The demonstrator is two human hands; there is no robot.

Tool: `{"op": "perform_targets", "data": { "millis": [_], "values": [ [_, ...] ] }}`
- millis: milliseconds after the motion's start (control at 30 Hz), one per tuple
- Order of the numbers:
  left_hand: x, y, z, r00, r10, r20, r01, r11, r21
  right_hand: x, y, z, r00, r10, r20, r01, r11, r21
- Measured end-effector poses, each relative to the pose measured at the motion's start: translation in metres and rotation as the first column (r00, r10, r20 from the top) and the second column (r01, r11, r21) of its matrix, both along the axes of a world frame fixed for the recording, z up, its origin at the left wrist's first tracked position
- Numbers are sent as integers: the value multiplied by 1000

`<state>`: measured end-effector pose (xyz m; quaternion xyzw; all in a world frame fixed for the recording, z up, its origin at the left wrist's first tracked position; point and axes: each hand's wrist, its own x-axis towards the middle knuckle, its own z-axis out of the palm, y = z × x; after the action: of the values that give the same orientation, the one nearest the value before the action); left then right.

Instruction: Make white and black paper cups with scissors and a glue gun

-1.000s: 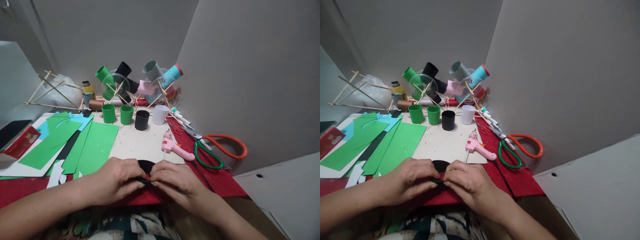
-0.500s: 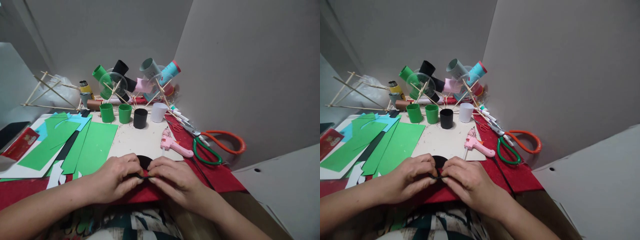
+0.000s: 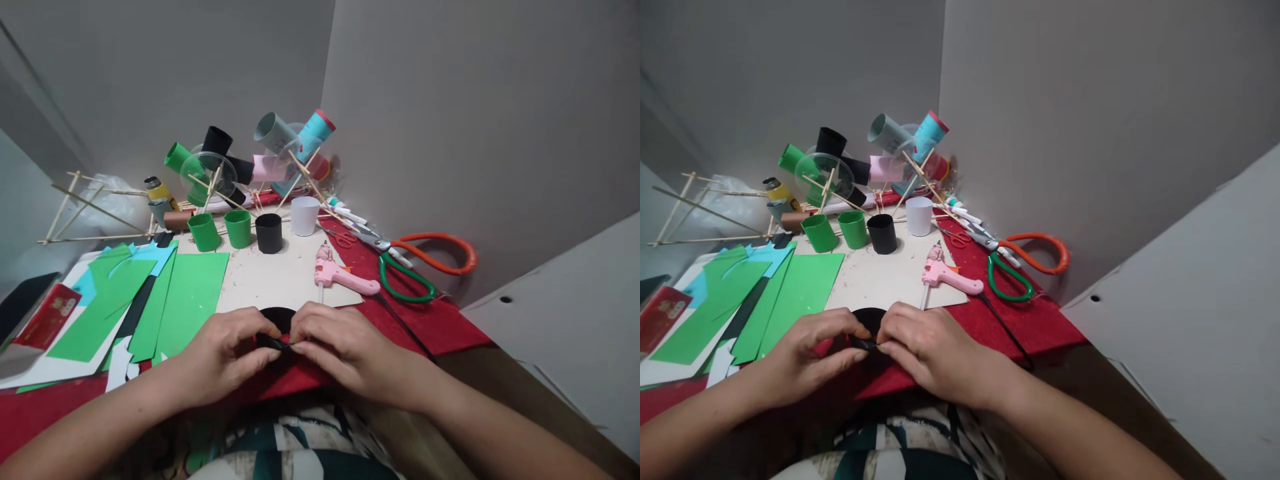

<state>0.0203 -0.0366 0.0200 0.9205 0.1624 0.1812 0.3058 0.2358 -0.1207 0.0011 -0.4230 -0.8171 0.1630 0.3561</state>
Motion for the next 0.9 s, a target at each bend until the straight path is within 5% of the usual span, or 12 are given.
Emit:
{"op": "perform_targets", "data": {
  "millis": [700,900],
  "values": [
    [3,-1,-4,999,-9,42,5,995,99,-5,0,-12,999,-26,-46,31,993,118],
    [4,-2,1,999,30,25,-30,999,29,-8,-5,-9,993,-111,-39,113,993,39]
  ]
}}
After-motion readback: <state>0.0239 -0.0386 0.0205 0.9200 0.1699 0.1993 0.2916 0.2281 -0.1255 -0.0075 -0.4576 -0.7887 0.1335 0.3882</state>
